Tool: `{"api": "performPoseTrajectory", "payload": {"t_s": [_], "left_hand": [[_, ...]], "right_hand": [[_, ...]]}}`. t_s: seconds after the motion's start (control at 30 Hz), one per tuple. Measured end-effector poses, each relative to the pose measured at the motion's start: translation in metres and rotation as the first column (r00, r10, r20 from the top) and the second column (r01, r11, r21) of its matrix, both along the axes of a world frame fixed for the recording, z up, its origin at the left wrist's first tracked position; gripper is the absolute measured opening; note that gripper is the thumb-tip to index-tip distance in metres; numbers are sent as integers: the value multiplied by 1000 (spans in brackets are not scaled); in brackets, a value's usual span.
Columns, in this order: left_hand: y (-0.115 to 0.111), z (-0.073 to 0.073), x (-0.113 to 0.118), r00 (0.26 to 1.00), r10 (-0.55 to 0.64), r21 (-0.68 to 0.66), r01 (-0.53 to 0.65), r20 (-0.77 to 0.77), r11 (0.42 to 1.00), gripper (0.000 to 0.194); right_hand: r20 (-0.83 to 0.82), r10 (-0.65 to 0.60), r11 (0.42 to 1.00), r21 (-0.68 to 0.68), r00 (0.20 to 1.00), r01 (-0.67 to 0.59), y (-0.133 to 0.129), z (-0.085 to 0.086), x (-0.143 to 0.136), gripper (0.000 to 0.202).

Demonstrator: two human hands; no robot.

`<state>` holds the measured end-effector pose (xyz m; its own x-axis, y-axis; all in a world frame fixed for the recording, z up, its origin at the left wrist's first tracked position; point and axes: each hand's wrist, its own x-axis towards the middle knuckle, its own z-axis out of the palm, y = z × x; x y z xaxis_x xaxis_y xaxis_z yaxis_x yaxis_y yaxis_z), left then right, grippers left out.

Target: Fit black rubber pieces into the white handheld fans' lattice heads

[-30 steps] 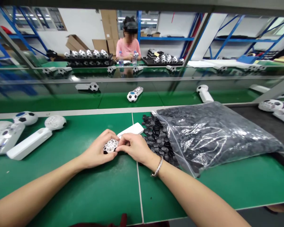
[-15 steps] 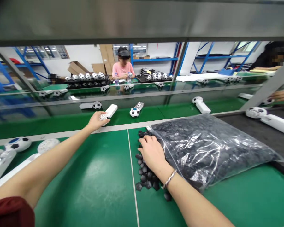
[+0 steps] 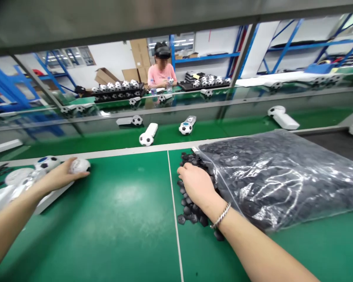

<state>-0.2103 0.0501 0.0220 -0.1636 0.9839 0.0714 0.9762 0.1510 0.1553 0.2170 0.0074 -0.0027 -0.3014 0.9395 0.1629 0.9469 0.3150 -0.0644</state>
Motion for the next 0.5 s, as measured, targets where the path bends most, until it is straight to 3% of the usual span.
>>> {"api": "performPoseTrajectory", "payload": {"t_s": [0.1, 0.23, 0.37, 0.5], "left_hand": [[-18, -6, 17, 993, -119, -68, 119, -8, 991, 82], [-38, -2, 85, 963, -264, -23, 265, 58, 964, 79], [-49, -3, 154, 827, -437, 3, 466, 353, 885, 72], [-46, -13, 190, 725, -531, 44, 573, 438, 818, 64]], "right_hand": [[-33, 7, 1000, -28, 999, -8, -1, 0, -3, 11], [-44, 12, 998, -56, 999, -15, -5, 1, -4, 10], [-121, 73, 993, -81, 990, -83, -9, 4, -5, 11], [-236, 144, 989, 5, 961, -146, -9, 4, -8, 10]]}}
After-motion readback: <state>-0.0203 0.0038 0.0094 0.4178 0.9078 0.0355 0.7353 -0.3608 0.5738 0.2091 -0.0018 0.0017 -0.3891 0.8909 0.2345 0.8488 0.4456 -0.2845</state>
